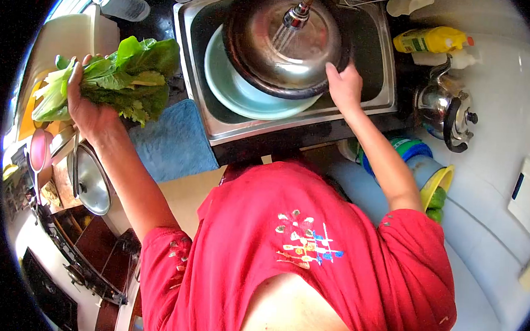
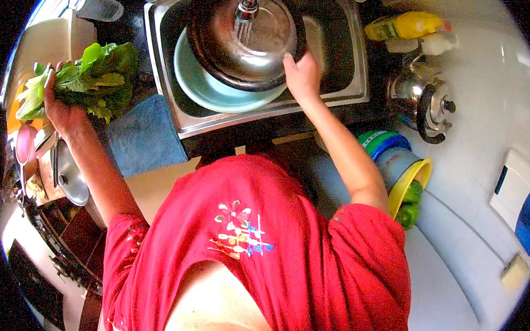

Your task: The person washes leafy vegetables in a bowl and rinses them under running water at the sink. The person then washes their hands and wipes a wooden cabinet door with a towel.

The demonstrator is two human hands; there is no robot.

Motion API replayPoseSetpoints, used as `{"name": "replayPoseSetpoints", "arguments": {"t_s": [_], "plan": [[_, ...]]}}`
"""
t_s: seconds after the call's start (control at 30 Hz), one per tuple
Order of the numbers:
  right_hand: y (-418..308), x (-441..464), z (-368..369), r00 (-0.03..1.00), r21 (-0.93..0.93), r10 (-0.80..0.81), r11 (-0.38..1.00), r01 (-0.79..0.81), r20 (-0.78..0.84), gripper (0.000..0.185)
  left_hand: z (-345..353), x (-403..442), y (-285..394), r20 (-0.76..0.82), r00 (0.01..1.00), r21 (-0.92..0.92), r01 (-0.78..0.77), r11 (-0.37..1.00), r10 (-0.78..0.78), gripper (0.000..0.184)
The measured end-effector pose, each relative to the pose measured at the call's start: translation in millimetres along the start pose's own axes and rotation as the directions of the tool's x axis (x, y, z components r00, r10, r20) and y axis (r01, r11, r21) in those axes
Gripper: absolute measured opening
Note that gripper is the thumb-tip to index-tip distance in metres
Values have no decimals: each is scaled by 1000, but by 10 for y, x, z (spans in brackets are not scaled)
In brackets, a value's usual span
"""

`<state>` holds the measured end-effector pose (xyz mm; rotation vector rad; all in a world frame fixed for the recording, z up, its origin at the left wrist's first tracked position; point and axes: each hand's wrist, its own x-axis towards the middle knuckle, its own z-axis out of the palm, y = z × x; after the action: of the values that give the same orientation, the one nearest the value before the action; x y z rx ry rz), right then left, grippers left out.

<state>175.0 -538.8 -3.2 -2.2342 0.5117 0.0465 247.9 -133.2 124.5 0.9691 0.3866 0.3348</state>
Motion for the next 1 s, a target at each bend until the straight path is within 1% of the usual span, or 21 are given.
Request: {"name": "replayPoseSetpoints", "arguments": {"t_s": [0.1,0.17,0.23,0.27,0.3,0.37,0.4,0.47,0.5,0.53,0.57,0.63,0.67,0.7,0.77,0.8,0.83,0.9,0.93,0.97,1.0], "plan": [[-1,-146,-219,993,-146,96,986,-85,64,41,-31,10,-22,-4,1000,-22,9,1000,-9,28],[-76,-133,-236,952,-25,226,974,-226,208,35,-78,28,-17,2,1000,-26,15,1000,-15,28],[-134,-137,-247,875,80,328,922,-378,355,30,-126,44,-15,23,999,-51,29,998,-28,28],[-79,-73,-189,867,167,275,914,-370,416,24,-134,51,-11,33,999,-61,37,997,-35,28],[33,18,-92,841,200,310,881,-430,444,23,-127,51,-3,28,999,-51,32,998,-31,28],[76,176,-3,798,186,392,836,-517,459,22,-109,41,2,13,999,-30,29,999,-29,28],[-30,190,-55,789,196,405,821,-536,463,24,-62,20,1,-22,1000,1,4,1000,-4,28],[-114,184,-198,809,158,422,840,-519,410,28,45,-36,-4,-90,995,62,-42,997,47,28],[-118,166,-288,811,124,434,848,-515,393,29,17,-25,-13,-72,997,46,-31,998,34,28],[15,143,-336,840,117,423,867,-484,339,29,-19,2,-19,-52,998,28,-21,999,22,29],[28,101,-421,842,125,396,876,-467,367,27,-38,18,-19,-32,999,9,-14,1000,15,29],[-16,-88,-574,840,145,339,890,-432,423,26,19,-19,-31,-87,996,35,-24,999,27,29],[-75,-164,-616,816,62,400,883,-465,417,25,44,-37,-37,-113,993,50,-28,998,34,30],[-65,-221,-591,822,65,380,893,-446,425,25,-3,-10,-41,-88,996,24,-12,1000,14,29],[39,-235,-449,786,166,369,848,-503,496,24,-135,78,-53,-33,999,-21,26,999,-27,29],[-6,-232,-392,752,238,357,798,-554,554,24,-113,63,-51,-24,999,-26,29,999,-30,28],[206,-149,-198,741,261,418,750,-608,526,26,-94,41,-40,-18,999,-29,30,999,-31,28],[402,-15,32,745,430,355,644,-633,565,29,-88,14,-13,8,999,-44,43,998,-43,26],[403,28,34,770,428,313,686,-588,556,26,-85,6,3,32,998,-59,50,997,-48,26],[466,53,65,803,460,289,697,-550,522,25,-83,4,12,56,997,-75,57,996,-53,25],[531,51,103,833,489,266,708,-510,485,24,-83,1,17,47,998,-68,54,996,-51,25]]}}
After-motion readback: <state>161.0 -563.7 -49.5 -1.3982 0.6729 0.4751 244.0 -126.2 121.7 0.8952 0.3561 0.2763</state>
